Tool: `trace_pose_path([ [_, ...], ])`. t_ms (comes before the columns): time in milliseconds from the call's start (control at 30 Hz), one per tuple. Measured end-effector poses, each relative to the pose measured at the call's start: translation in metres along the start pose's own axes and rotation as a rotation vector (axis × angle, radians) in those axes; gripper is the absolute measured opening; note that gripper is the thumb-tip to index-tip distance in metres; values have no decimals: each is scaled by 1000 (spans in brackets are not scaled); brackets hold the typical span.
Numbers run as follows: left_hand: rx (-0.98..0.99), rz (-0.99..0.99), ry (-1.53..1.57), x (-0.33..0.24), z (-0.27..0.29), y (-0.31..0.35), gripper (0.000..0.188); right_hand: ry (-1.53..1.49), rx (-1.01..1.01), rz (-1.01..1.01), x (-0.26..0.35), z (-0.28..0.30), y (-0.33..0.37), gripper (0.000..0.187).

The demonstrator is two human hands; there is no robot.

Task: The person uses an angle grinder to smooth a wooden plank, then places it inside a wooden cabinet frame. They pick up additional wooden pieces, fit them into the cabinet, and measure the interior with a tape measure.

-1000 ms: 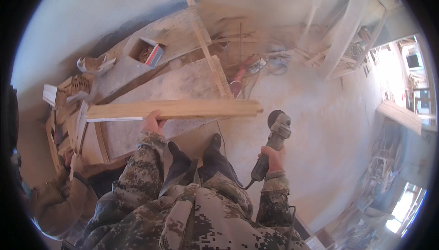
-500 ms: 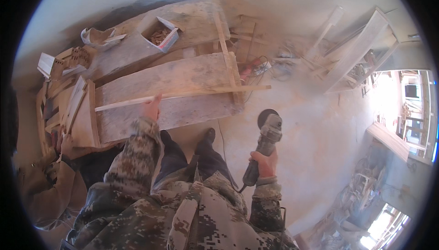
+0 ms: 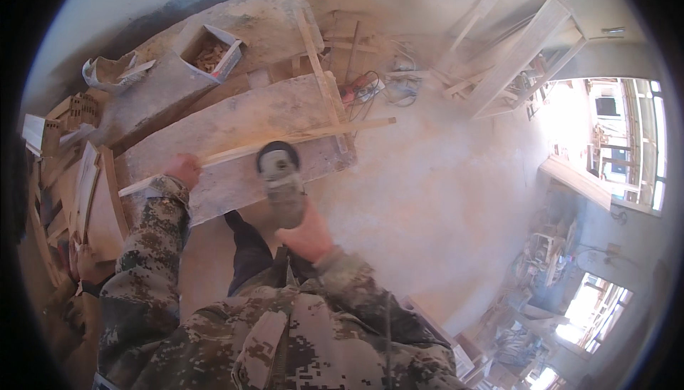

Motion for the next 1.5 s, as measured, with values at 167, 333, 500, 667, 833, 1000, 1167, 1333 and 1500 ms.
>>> trace_pose_path([
  [167, 8, -42, -60, -4, 11, 2, 21, 8, 129, -133, 9, -34, -30, 77],
  [333, -102, -117, -50, -2, 8, 5, 20, -33, 60, -145, -9, 7, -37, 79],
  [500, -179, -145, -66, 0, 3, 7, 19, -123, -68, -133, -40, 64, -41, 72],
  [667, -253, -146, -59, -2, 7, 12, 19, -220, -158, -185, -64, 126, -50, 65],
  [833, -208, -146, -79, -4, 8, 13, 18, -386, -223, -305, -68, 189, -52, 61],
  [1000, -184, -128, -127, -6, 12, 11, 17, -321, -189, -186, -58, 158, -54, 52],
  [1167, -200, -142, -79, -4, 11, 12, 18, -40, -91, -65, -50, 69, -46, 83],
  [1333, -228, -152, -79, 9, 1, 9, 19, -164, -119, -102, -62, 104, -57, 80],
  [1500, -306, -204, -98, 13, -8, 6, 19, -455, -379, -279, -84, 211, -58, 51],
])
Point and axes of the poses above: each hand's wrist, its own y-axis away from the middle knuckle, its own z-axis out of the back of the hand, x = y × z, the point moved 4 cm from there along -y, towards the middle knuckle
